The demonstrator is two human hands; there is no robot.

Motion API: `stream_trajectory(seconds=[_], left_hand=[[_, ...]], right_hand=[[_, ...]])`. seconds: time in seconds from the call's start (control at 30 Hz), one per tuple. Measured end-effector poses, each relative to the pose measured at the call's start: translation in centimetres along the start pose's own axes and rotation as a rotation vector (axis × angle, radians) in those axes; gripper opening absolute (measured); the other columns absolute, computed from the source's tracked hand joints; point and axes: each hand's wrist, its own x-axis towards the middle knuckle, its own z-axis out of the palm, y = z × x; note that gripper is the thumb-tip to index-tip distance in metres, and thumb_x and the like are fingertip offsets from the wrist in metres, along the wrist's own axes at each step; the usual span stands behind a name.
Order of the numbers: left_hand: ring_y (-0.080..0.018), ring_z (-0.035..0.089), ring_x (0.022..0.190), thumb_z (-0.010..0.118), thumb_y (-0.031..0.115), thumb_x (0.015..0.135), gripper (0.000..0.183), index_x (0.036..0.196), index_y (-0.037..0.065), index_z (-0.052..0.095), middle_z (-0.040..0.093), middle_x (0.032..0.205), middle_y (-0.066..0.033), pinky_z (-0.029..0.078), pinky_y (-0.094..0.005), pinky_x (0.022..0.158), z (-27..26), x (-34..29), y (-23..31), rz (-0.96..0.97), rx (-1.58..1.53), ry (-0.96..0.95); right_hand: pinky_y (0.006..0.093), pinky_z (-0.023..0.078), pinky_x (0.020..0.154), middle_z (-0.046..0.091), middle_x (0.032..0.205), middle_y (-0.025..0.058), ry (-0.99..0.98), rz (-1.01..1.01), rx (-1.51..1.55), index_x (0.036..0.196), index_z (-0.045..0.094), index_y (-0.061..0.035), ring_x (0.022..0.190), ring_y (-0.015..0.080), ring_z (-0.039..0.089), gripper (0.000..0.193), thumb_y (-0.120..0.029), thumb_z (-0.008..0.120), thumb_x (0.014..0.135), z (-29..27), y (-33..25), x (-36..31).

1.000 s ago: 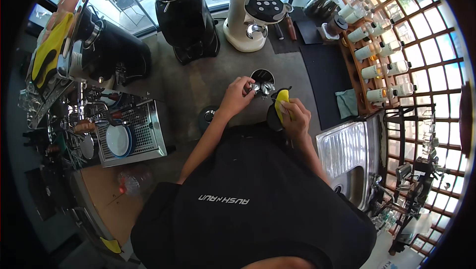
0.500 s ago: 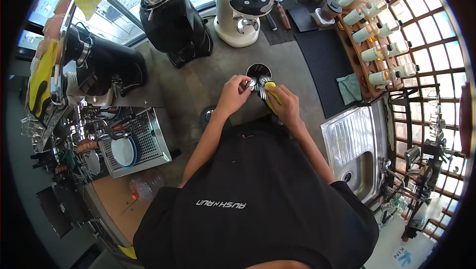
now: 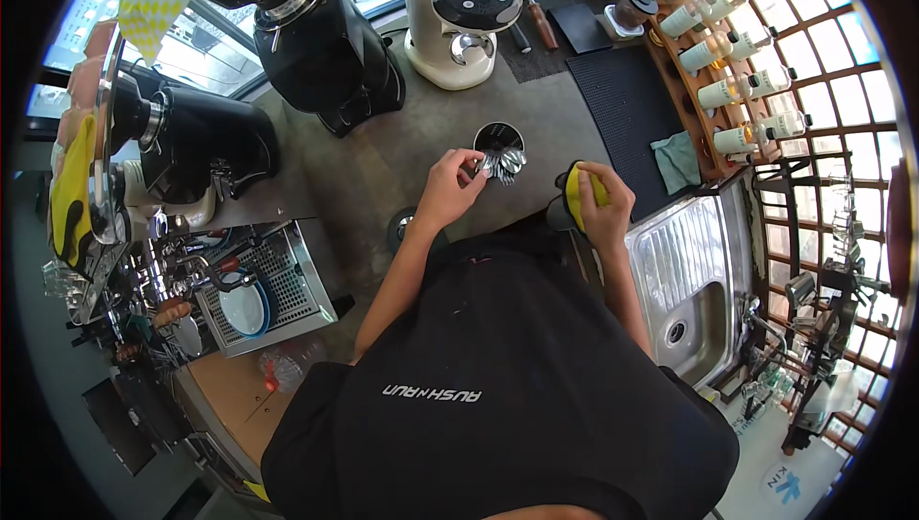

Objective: Drying a coffee portafilter and a small metal pitcher using a cloth, then folding the cloth on the counter.

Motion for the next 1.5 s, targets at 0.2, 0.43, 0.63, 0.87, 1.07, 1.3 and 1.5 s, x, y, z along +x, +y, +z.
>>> stream_trajectory(seconds=[0.2,0.43,0.63,0.87,1.07,1.3,1.5], left_hand=[[-0.0175,0.068,0.076,0.083,0.005,0.09,0.034,0.123,0.001,0.075,0.069,0.103,-0.0104,0.059,-0.0326,0.074,-0.2,0.6,-0.6,0.032,0.06,-0.033],[-0.0168,0.068,0.076,0.084,0.004,0.089,0.033,0.122,0.002,0.078,0.072,0.103,-0.0101,0.059,-0.0317,0.074,-0.2,0.8,-0.7,0.054,0.074,0.0],[-0.0078,0.066,0.082,0.078,0.0,0.092,0.039,0.131,0.001,0.079,0.074,0.111,-0.0046,0.056,-0.0256,0.076,-0.5,0.5,-1.9,-0.025,-0.136,0.011],[-0.0056,0.063,0.083,0.076,-0.001,0.095,0.041,0.136,0.001,0.077,0.076,0.111,-0.0028,0.054,-0.0245,0.078,0.4,1.2,-3.5,-0.141,-0.426,0.056],[-0.0075,0.064,0.08,0.077,0.004,0.097,0.04,0.136,0.007,0.079,0.076,0.105,-0.0037,0.055,-0.025,0.076,-0.5,0.9,-2.1,-0.031,-0.135,-0.006],[-0.0073,0.064,0.077,0.078,0.005,0.097,0.033,0.13,0.005,0.078,0.074,0.099,-0.0019,0.055,-0.0268,0.072,-0.1,0.3,-1.9,-0.039,-0.156,-0.004],[-0.0079,0.066,0.078,0.08,0.005,0.097,0.032,0.129,0.001,0.076,0.076,0.098,-0.0037,0.057,-0.0272,0.072,1.2,-0.5,-2.8,-0.046,-0.174,0.12]], right_hand=[[0.0457,0.056,0.069,0.073,0.085,0.0177,-0.417,0.089,-0.082,0.143,0.07,-0.0177,0.079,0.0376,0.075,0.049,-0.025,0.083,0.097,2.7,-1.0,0.8],[0.0538,0.058,0.078,0.078,0.094,0.0177,-0.618,-0.034,-0.216,0.143,0.072,-0.0236,0.09,0.042,0.075,0.05,-0.041,0.081,0.096,6.9,-1.4,0.7],[0.0493,0.059,0.082,0.08,0.108,0.0191,-0.524,-0.081,-0.1,0.137,0.076,-0.0159,0.095,0.0419,0.076,0.046,-0.03,0.085,0.095,5.4,0.1,0.2],[0.0486,0.059,0.084,0.079,0.107,0.0217,-0.645,0.021,-0.057,0.139,0.075,-0.0147,0.093,0.0434,0.075,0.046,-0.027,0.083,0.096,5.8,-0.8,-0.5],[0.0485,0.056,0.075,0.073,0.087,0.0201,-0.52,-0.069,0.03,0.142,0.072,-0.0104,0.078,0.0423,0.071,0.049,-0.026,0.083,0.096,5.8,0.3,-0.6],[0.0523,0.055,0.07,0.072,0.084,0.0209,-0.349,0.113,-0.074,0.154,0.057,-0.0078,0.077,0.0429,0.072,0.067,-0.035,0.082,0.098,5.6,1.8,-1.6],[0.0556,0.058,0.079,0.077,0.096,0.023,-0.478,0.173,-0.179,0.154,0.057,-0.01,0.091,0.0467,0.075,0.07,-0.041,0.082,0.097,6.9,1.8,-1.8]])
